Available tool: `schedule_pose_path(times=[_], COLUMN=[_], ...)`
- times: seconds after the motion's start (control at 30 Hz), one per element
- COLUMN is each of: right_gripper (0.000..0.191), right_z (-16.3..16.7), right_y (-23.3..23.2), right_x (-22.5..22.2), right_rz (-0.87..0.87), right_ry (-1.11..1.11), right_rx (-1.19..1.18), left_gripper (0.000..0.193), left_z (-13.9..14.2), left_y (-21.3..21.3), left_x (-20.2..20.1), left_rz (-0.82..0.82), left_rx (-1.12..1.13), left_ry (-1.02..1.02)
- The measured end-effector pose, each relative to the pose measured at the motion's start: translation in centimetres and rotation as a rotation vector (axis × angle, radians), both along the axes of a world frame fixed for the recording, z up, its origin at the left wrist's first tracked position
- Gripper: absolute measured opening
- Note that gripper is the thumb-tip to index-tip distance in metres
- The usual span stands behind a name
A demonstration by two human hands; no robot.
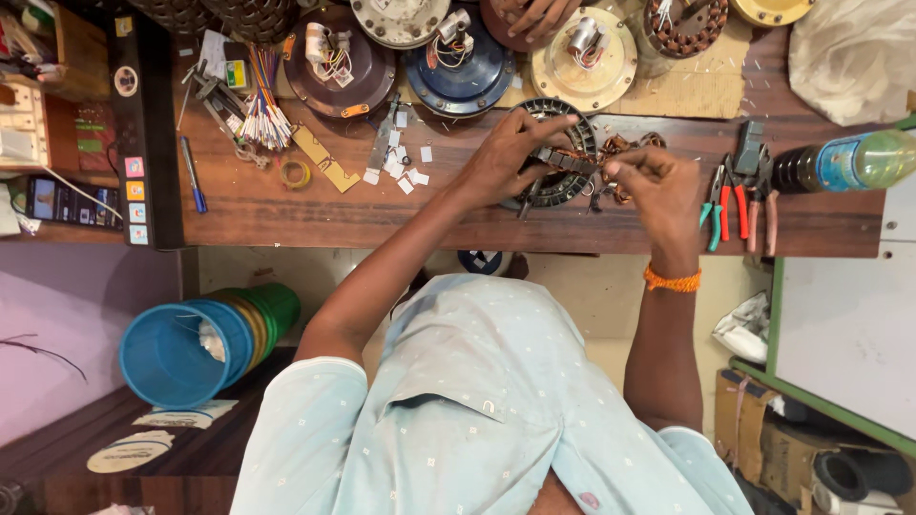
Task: The person inserts copper wire coil bundles into the slots of a fan motor stator, pressing the coils down into place around the armature by hand. They work through the slots one at a time, occasionally repositioning the stator on the workbench and setting finished coils aside.
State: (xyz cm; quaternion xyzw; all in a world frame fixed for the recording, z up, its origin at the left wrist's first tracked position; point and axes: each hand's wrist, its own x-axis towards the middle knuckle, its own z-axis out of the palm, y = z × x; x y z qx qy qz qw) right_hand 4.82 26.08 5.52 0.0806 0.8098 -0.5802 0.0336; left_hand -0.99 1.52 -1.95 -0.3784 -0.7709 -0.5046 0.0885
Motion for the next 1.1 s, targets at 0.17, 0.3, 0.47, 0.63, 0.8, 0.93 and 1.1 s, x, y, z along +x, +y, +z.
schedule_pose_path(times=[0.17,0.3,0.47,0.63,0.8,0.93,1.1], right_gripper=[0.012,0.010,0.009,0.007,0.008,0.008,0.009], right_z=[1.4,1.9,1.7,1.7,1.9,0.2,-3.6], right_y=[-2.7,-3.5,-5.3,-7.0,-7.2,-8.0,-9.0], right_x=[2.4,2.4,3.3,4.1,4.3,5.3,6.3], right_rz=[0.023,-0.003,-0.025,-0.012,-0.030,-0.064,-0.088], right_ry=[0.010,0.001,0.046,0.186,0.176,0.267,0.438], right_rx=[0.158,0.081,0.312,0.462,0.548,0.640,0.585], left_gripper=[0.061,0.044,0.042,0.042,0.042,0.042,0.043], left_z=[0.4,0.8,1.0,0.9,0.8,0.6,0.3], left_y=[0.2,0.0,-0.3,-0.4,-0.6,-0.6,-0.8], left_x=[0.2,-0.1,-0.2,-0.3,-0.6,-0.9,-1.1], left_rz=[0.008,-0.040,-0.085,-0.118,-0.144,-0.162,-0.173], left_rx=[0.030,0.031,0.059,0.071,0.081,0.101,0.096], left_ry=[-0.105,-0.164,-0.202,-0.191,-0.207,-0.211,-0.221])
